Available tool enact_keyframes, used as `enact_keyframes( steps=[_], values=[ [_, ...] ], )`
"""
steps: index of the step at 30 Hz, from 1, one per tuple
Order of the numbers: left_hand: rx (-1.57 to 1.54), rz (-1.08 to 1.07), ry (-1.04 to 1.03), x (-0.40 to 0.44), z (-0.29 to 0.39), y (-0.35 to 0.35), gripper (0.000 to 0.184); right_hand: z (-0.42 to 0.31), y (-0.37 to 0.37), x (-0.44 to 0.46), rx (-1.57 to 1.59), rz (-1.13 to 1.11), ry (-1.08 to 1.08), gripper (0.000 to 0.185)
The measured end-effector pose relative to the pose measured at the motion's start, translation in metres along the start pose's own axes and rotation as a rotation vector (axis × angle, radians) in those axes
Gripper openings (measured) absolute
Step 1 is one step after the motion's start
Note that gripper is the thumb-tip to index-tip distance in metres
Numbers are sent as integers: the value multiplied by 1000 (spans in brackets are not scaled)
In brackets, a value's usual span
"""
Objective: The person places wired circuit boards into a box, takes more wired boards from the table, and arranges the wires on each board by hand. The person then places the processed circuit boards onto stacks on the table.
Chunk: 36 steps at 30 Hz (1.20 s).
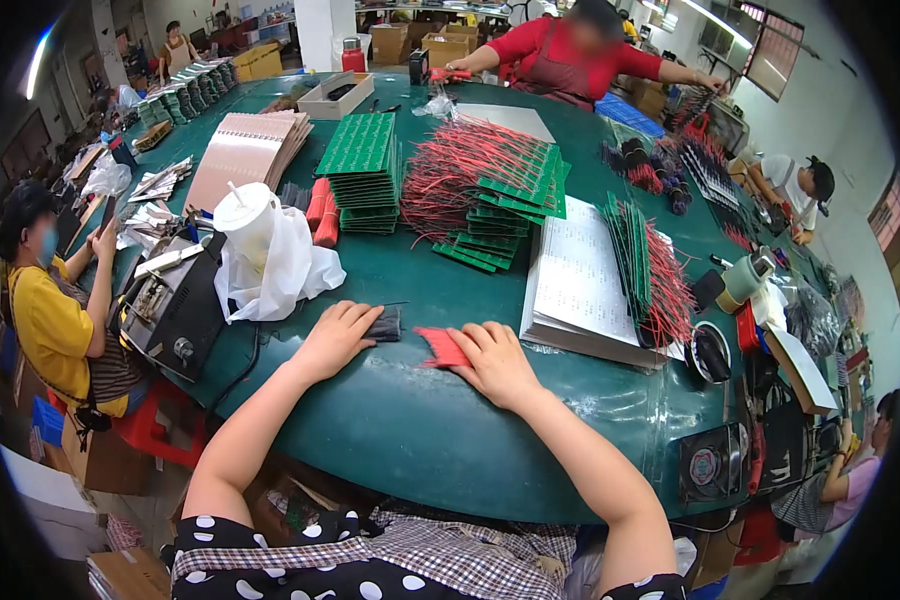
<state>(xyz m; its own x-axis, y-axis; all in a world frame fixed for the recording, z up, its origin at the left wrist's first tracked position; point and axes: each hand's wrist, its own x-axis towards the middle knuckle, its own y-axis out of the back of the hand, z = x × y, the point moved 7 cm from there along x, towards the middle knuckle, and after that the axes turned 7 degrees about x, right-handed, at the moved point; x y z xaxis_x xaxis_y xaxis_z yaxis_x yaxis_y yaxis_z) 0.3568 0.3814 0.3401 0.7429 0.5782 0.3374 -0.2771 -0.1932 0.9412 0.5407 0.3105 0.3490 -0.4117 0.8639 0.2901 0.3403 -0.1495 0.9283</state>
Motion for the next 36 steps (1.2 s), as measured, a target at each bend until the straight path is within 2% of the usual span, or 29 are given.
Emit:
enact_keyframes(
  steps=[3,7,9,11,13,16,18,19,21,24,25,27,30,31,34,36],
  values=[
    [2,43,-1,0,-2,6,51,-5,1,-5,23,-12,10,46],
    [27,109,-4,9,5,17,52,-5,5,-2,21,-94,-48,55],
    [15,-9,98,9,1,5,53,-5,11,-5,77,-197,-93,64],
    [3,-35,81,8,3,5,51,3,25,-2,223,-126,-54,62],
    [-62,-85,96,6,3,4,52,21,66,13,411,56,-161,58],
    [-132,-94,101,4,3,6,53,84,131,27,482,490,-425,45],
    [-162,-109,88,6,4,12,55,147,139,35,579,619,-605,54],
    [-153,-129,75,6,3,11,58,162,146,42,526,592,-688,63],
    [-137,-208,86,6,4,11,64,188,148,57,275,555,-760,69],
    [-139,-204,90,6,5,12,73,194,142,79,102,518,-724,76],
    [-123,-249,125,6,5,11,72,195,137,85,98,545,-717,78],
    [-149,-207,166,8,5,13,67,191,127,98,227,416,-798,79],
    [-134,-134,217,9,5,11,60,199,117,108,267,394,-831,77],
    [-136,-141,211,8,9,6,60,206,111,107,283,387,-856,76],
    [20,58,189,12,12,10,53,203,119,106,273,439,-859,74],
    [51,20,168,13,15,11,52,196,122,101,231,426,-968,70]
  ],
)
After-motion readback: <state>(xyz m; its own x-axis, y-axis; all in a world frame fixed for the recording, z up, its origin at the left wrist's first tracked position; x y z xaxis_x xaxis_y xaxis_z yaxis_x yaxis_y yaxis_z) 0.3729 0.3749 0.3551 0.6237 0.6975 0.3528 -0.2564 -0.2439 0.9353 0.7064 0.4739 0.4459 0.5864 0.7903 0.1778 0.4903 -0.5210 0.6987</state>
